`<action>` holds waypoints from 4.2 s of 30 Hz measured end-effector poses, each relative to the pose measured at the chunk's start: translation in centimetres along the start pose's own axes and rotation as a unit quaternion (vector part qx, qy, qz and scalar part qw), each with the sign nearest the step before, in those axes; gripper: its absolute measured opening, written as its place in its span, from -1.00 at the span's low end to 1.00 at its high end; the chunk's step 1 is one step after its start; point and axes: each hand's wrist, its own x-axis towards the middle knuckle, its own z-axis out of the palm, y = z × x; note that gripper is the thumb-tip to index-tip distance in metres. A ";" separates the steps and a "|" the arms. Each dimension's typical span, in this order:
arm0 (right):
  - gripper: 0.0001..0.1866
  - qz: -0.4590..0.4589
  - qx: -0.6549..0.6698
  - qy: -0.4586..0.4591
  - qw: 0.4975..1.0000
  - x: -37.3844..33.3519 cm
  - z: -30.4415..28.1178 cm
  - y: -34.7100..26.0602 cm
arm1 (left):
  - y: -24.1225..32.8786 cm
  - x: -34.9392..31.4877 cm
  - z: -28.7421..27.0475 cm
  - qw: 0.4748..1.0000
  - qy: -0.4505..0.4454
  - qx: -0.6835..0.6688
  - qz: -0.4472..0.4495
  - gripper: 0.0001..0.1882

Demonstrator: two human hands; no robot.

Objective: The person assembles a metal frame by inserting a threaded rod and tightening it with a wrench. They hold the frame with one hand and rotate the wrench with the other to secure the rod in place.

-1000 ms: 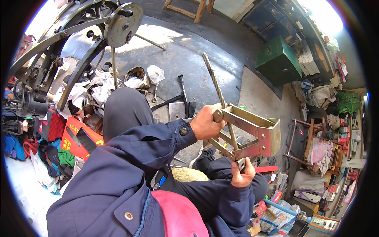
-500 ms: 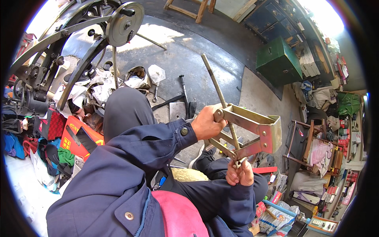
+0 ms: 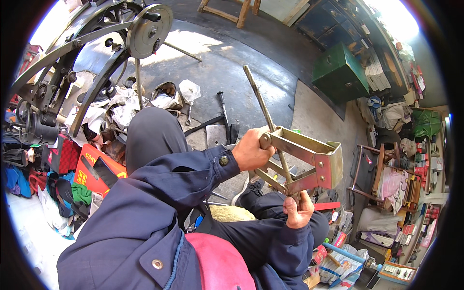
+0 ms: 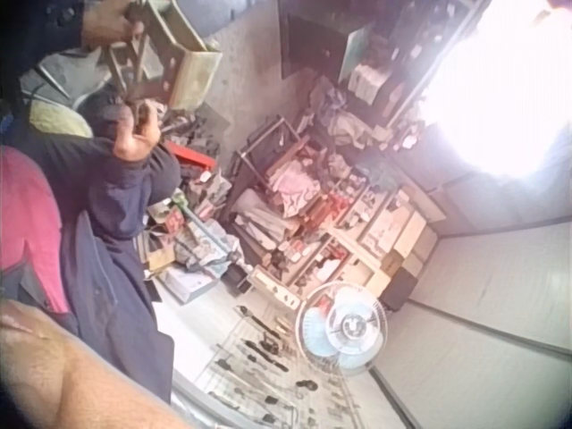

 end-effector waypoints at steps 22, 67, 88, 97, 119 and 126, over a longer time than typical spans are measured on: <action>-0.49 0.187 0.245 -0.113 0.944 0.5 0.2 -1.3 | -1.5 0.1 0.0 0.997 0.010 -0.073 -0.020 -0.78; -0.67 0.068 -0.285 -0.064 0.954 34.2 23.6 28.7 | -2.1 -0.4 -19.4 0.945 0.069 -0.309 -0.084 -0.72; -0.79 -0.139 -0.223 0.075 0.962 34.5 5.0 9.7 | -1.1 1.1 -9.5 0.958 0.143 -0.246 -0.028 -0.63; -0.86 -0.185 -0.006 0.162 0.969 17.2 -4.3 -2.7 | -4.3 -0.3 -6.3 0.985 0.105 -0.140 0.002 -0.60; -0.77 -0.356 0.023 0.194 0.914 1.3 -3.0 -13.7 | -2.0 0.6 -4.8 0.978 0.098 -0.177 0.047 -0.68; -0.75 -0.342 0.036 0.222 0.912 1.3 -2.2 -15.6 | -1.9 0.8 -5.1 0.979 0.085 -0.179 0.046 -0.64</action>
